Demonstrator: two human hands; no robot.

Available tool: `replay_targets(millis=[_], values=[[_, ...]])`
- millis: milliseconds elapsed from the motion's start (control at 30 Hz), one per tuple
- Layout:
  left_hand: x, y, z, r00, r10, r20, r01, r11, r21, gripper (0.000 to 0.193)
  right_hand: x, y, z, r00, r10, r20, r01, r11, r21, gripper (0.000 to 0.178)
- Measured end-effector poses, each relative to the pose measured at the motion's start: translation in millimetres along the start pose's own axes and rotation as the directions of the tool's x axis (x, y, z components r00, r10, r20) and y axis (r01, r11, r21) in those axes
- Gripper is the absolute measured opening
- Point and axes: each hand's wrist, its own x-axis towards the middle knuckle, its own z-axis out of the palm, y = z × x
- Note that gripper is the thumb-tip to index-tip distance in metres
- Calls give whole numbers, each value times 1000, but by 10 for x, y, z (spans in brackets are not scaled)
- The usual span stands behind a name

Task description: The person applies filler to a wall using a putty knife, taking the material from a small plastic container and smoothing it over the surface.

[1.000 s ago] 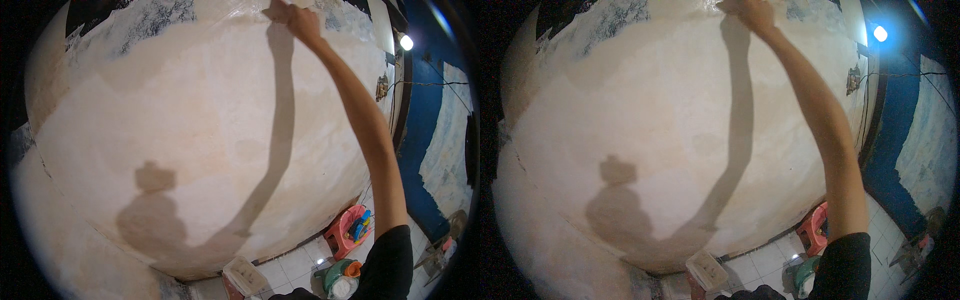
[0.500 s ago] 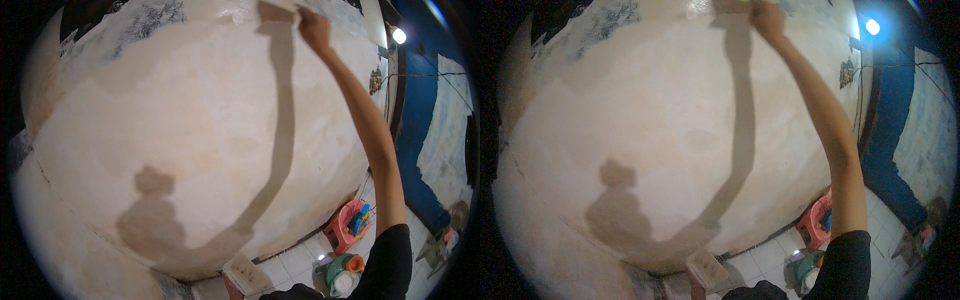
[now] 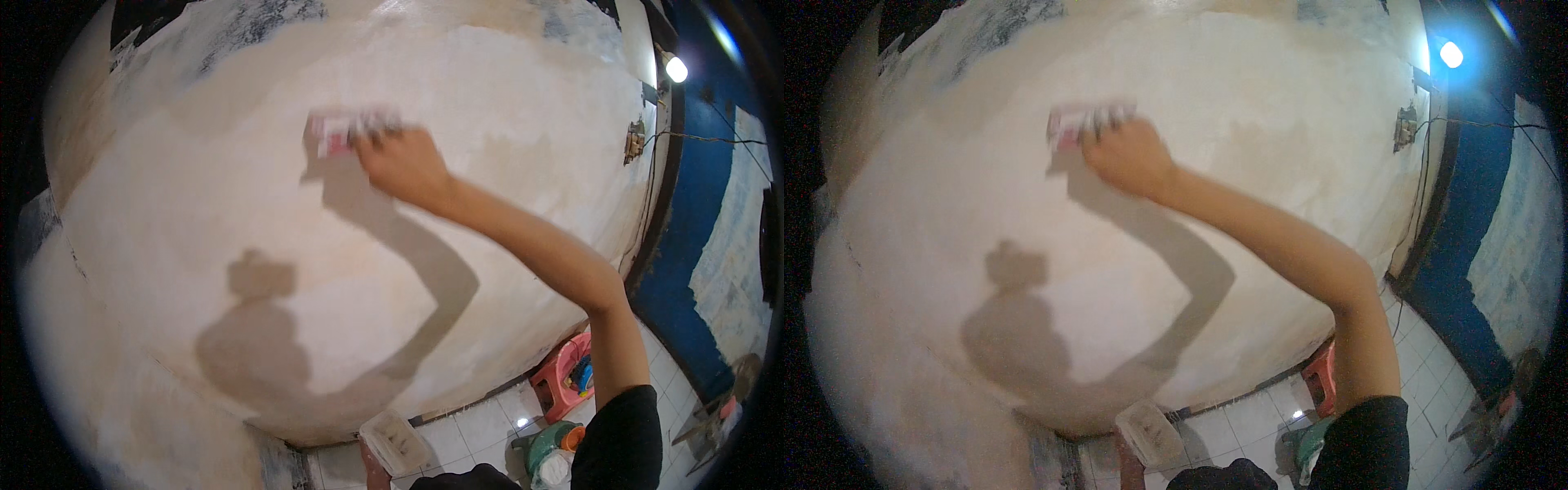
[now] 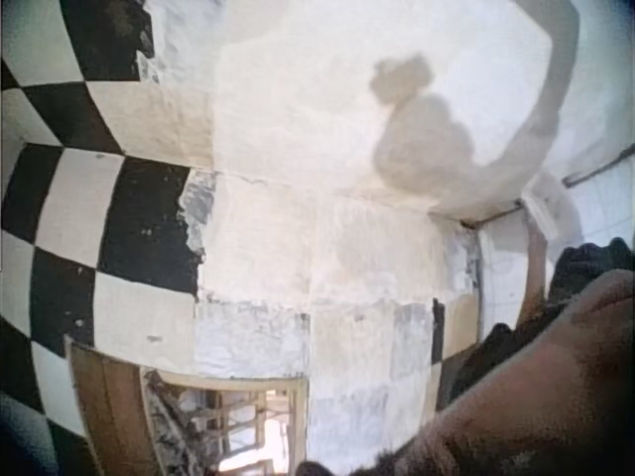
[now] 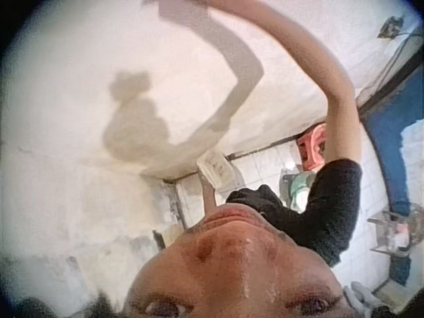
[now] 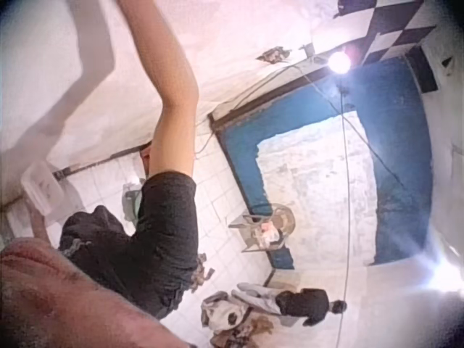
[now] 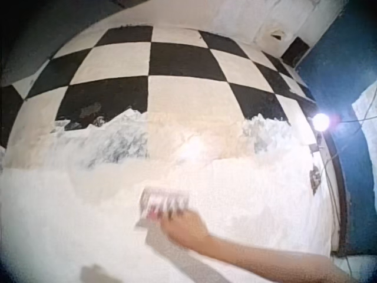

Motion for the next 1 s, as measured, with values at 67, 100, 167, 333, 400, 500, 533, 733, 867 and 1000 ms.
replay_targets(millis=[67,100,167,333,400,500,533,733,867,1000], values=[[29,-18,45,999,-49,-11,49,999,18,70,-357,-373,-274,995,-41,-90,55,986,158,30],[-14,-12,48,999,-39,7,39,999,20,70,-503,-569,-443,997,-31,-70,49,960,276,41],[-132,-1,58,999,-23,48,22,999,24,71,-796,-873,-970,983,82,162,-155,844,513,46],[-376,-66,-226,995,-7,101,15,997,-75,74,-1841,-1561,-1201,623,297,724,-780,175,600,12],[-465,-94,-244,994,-6,111,18,994,-104,74,-2272,-1831,-1292,436,327,839,-852,-150,501,8],[-572,-32,-309,997,-17,78,26,993,-113,71,-2576,-2234,-1502,183,282,942,-826,-476,303,12],[-630,64,-282,998,-17,57,23,994,-106,71,-2585,-2374,-1570,143,250,957,-795,-547,262,14],[-826,399,-209,944,178,277,-169,984,-57,59,-2486,-2703,-2084,128,432,893,-822,-458,339,16],[-1136,677,-219,972,-4,234,73,955,-288,66,-2199,-3015,-2260,289,352,890,-935,-96,342,13],[-1308,794,235,996,57,75,-38,971,-236,65,-1818,-3025,-2419,360,236,903,-933,99,346,8]])
